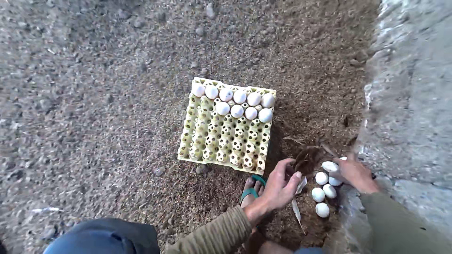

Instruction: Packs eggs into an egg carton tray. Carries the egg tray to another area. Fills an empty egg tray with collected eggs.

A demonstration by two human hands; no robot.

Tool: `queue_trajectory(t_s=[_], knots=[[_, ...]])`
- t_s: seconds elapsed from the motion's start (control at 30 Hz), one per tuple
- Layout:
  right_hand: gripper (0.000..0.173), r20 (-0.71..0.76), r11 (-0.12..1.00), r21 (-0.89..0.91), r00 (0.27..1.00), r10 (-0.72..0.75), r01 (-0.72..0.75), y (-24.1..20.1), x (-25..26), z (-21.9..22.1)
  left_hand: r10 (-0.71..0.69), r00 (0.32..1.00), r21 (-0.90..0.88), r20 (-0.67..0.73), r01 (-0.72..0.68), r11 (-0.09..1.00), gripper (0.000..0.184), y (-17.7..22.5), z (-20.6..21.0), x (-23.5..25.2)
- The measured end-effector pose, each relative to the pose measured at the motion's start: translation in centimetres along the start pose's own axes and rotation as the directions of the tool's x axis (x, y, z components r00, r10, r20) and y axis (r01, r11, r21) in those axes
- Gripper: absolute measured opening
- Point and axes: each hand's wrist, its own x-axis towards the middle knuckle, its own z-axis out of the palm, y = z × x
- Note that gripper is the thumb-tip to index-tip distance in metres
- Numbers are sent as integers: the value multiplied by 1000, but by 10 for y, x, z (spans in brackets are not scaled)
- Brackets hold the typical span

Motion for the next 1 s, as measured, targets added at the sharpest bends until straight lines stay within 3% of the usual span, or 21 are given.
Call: queue_trajectory(t_s=[0.1, 0.17, 0.2, 0.27, 0.3, 0.37, 0.43, 0.57, 0.7, 0.8, 0.9, 1.0], knots=[[60, 8, 900, 420, 991, -133, 117, 3, -22, -16, -134, 991, -37, 7, 134, 990, 50, 1, 8, 5], [55, -88, 668, 695, 954, -288, 266, -12, -61, -23, -242, 970, -100, -10, 239, 966, 59, -1, 15, 12], [60, -152, 524, 787, 926, -345, 325, -23, -81, -21, -288, 958, -159, -1, 285, 945, 64, -3, 19, 17], [78, -270, 305, 858, 868, -417, 413, -53, -115, -21, -348, 935, -310, 66, 351, 883, 69, -4, 25, 23], [80, -330, 271, 840, 840, -430, 469, -70, -127, -22, -357, 927, -396, 112, 371, 840, 69, -2, 25, 24], [71, -452, 326, 746, 801, -392, 580, -101, -143, -25, -358, 921, -559, 152, 379, 738, 73, 4, 25, 24], [70, -573, 404, 646, 761, -303, 647, -128, -155, -25, -297, 947, -668, 124, 301, 681, 79, 13, 17, 23], [77, -779, 479, 456, 596, -192, 750, -170, -174, -25, -187, 982, -707, 22, 148, 692, 76, 22, -4, 10], [76, -837, 499, 358, 508, -203, 790, -199, -181, -30, -112, 992, -746, -52, 35, 665, 89, 18, -26, 5], [72, -874, 572, 251, 436, -212, 781, -220, -182, -31, -75, 982, -780, -173, -90, 619, 83, 18, -38, 6], [75, -884, 621, 194, 410, -225, 759, -230, -180, -33, -18, 986, -792, -168, -124, 598, 82, 15, -51, 3], [74, -914, 577, 201, 364, -180, 792, -236, -176, -33, 39, 992, -751, -117, -114, 650, 85, 12, -60, -4]])
